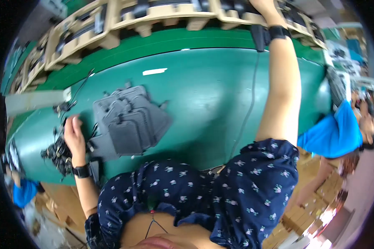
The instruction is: The person picks up a cable and a base from the table, fits the cable into the base, and places the assembled unit into a tray. They repeat this process, occasionally reaching into a box to retrieve more bases.
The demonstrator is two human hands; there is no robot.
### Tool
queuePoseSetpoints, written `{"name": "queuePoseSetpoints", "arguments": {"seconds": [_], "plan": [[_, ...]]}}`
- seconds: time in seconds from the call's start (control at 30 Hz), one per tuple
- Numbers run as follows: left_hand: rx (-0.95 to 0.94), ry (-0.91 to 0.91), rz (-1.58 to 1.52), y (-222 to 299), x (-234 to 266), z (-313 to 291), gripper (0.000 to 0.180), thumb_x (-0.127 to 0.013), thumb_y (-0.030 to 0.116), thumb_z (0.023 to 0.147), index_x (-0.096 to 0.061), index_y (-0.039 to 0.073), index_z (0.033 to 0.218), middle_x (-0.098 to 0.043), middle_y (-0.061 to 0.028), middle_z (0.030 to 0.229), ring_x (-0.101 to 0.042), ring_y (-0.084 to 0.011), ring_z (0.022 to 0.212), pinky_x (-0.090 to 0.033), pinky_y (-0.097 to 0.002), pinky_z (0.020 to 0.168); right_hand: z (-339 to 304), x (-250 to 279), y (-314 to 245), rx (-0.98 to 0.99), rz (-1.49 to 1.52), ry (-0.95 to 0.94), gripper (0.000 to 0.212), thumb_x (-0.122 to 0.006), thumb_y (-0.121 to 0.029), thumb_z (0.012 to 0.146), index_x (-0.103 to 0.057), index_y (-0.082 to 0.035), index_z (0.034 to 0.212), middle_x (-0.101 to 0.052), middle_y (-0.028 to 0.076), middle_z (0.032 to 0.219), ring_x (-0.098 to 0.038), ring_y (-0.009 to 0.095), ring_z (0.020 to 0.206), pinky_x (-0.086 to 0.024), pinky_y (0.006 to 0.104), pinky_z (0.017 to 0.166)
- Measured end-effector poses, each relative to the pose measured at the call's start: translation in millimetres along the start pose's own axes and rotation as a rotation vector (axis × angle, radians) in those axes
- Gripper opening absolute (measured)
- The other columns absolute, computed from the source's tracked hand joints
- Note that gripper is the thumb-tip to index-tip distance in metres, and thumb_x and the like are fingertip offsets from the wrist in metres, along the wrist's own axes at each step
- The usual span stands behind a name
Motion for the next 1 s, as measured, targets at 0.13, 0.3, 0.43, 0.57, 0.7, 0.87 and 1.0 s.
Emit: {"name": "queuePoseSetpoints", "arguments": {"seconds": [0.13,0.3,0.43,0.57,0.7,0.87,1.0], "plan": [[-0.206,-0.022,0.247,22.4,23.6,-5.9,0.034,-0.061,0.015,0.087,-0.054,0.002,0.118,-0.058,-0.0172,0.110,-0.054,-0.0352,0.103,-0.043,-0.0417,0.090,-22.4,-38.7,51.4,-0.262,0.214,-0.257,0.024,-0.049,-0.013,0.094,-0.059,-0.007,0.116,-0.060,0.008,0.119,-0.055,0.019,0.111,-0.044,0.0282,0.092],[-0.194,-0.130,0.514,-3.2,31.5,-26.4,0.058,-0.070,0.017,0.075,-0.048,0.007,0.127,-0.048,-0.0075,0.131,-0.038,-0.0295,0.128,-0.029,-0.0440,0.107,-16.0,-5.9,8.5,-0.158,-0.586,-0.042,0.028,-0.054,-0.027,0.092,-0.060,-0.011,0.113,-0.061,0.011,0.114,-0.057,0.029,0.106,-0.049,0.0396,0.086],[-0.269,0.025,0.498,0.6,36.8,-18.6,0.040,-0.067,0.009,0.073,-0.057,0.010,0.111,-0.055,-0.0045,0.116,-0.047,-0.0254,0.117,-0.029,-0.0453,0.108,6.1,1.4,-147.8,0.053,-0.150,0.106,0.024,-0.058,-0.019,0.090,-0.061,-0.008,0.110,-0.062,0.013,0.109,-0.058,0.032,0.101,-0.047,0.0388,0.085],[-0.376,0.121,0.507,18.4,49.2,-21.4,0.025,-0.067,0.009,0.073,-0.062,0.013,0.098,-0.057,-0.0038,0.108,-0.048,-0.0243,0.115,-0.030,-0.0476,0.106,6.1,-25.6,-340.3,0.249,0.407,-0.193,0.025,-0.061,-0.015,0.086,-0.062,-0.008,0.109,-0.061,0.011,0.112,-0.056,0.030,0.103,-0.044,0.0381,0.090],[-0.529,0.204,0.358,59.7,66.9,-24.1,0.024,-0.066,0.008,0.069,-0.062,0.014,0.092,-0.058,-0.0029,0.101,-0.054,-0.0235,0.103,-0.038,-0.0470,0.100,-12.3,-37.7,-477.1,0.485,0.592,-0.406,0.036,-0.066,-0.022,0.081,-0.058,-0.007,0.113,-0.061,0.011,0.112,-0.056,0.030,0.103,-0.043,0.0404,0.090],[-0.565,0.247,-0.114,84.3,96.2,-31.0,0.037,-0.070,0.003,0.066,-0.061,0.007,0.101,-0.059,-0.0062,0.088,-0.058,-0.0242,0.087,-0.045,-0.0401,0.090,-41.8,-70.7,-526.8,0.275,0.855,-0.904,0.053,-0.065,-0.022,0.085,-0.042,-0.006,0.130,-0.060,0.012,0.097,-0.059,0.028,0.087,-0.047,0.0362,0.078],[-0.098,-0.061,-0.499,18.5,63.9,-17.1,0.027,-0.065,0.005,0.080,-0.060,0.002,0.106,-0.057,-0.0092,0.079,-0.057,-0.0246,0.079,-0.047,-0.0347,0.074,-21.9,-66.4,-501.8,-0.313,1.552,-0.772,0.029,-0.044,-0.022,0.099,-0.046,-0.001,0.118,-0.057,0.008,0.088,-0.056,0.015,0.086,-0.045,0.0271,0.079]]}}
Point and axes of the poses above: each hand's wrist, its own z-axis towards the middle knuckle, its own x-axis out of the back of the hand, y = z × x, the point moved 10 cm from there along z, towards the middle knuckle
